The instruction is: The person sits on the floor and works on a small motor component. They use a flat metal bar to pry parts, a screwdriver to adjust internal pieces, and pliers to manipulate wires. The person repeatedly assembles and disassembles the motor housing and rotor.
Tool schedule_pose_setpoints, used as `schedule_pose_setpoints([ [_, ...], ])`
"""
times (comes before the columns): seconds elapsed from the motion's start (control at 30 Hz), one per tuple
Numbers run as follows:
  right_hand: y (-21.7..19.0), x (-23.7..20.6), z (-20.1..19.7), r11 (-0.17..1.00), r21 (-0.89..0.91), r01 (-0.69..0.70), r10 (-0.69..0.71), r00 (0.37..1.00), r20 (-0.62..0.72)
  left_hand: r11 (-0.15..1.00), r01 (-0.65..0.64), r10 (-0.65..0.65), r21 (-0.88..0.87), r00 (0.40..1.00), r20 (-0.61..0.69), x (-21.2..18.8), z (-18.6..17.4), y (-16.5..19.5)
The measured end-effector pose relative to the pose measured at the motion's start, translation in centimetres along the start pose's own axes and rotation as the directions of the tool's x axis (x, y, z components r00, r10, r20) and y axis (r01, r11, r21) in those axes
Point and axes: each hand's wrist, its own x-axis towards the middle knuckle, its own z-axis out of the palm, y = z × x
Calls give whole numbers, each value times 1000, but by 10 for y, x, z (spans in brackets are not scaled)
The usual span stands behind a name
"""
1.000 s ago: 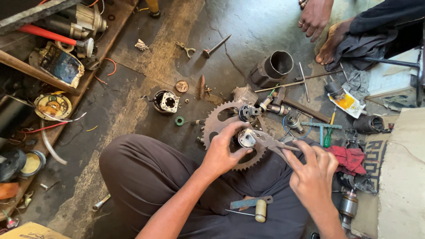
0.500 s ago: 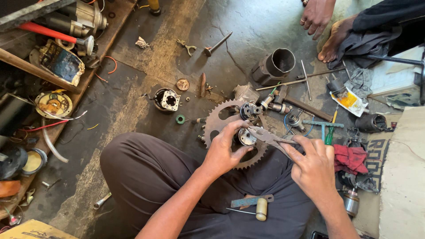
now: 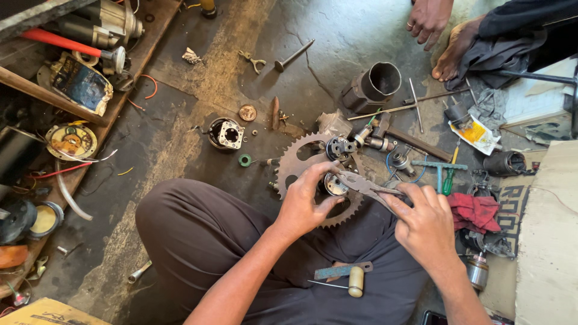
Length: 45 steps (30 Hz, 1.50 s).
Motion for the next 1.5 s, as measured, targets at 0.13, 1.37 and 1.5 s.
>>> schedule_pose_setpoints([
  [0.13, 1, -3, 7, 1000, 5, 28, -27, 997, -75, 999, -39, 40, 21, 999, -8, 0, 0, 0],
  [1.37, 0, -8, 17, 997, 68, -28, 37, 990, -135, 989, 38, -34, -144, 999, 30, 3, -3, 5],
  [1.5, 2, -7, 14, 998, 58, -18, 25, 991, -129, 988, 42, -39, -147, 999, 21, 4, -2, 6],
])
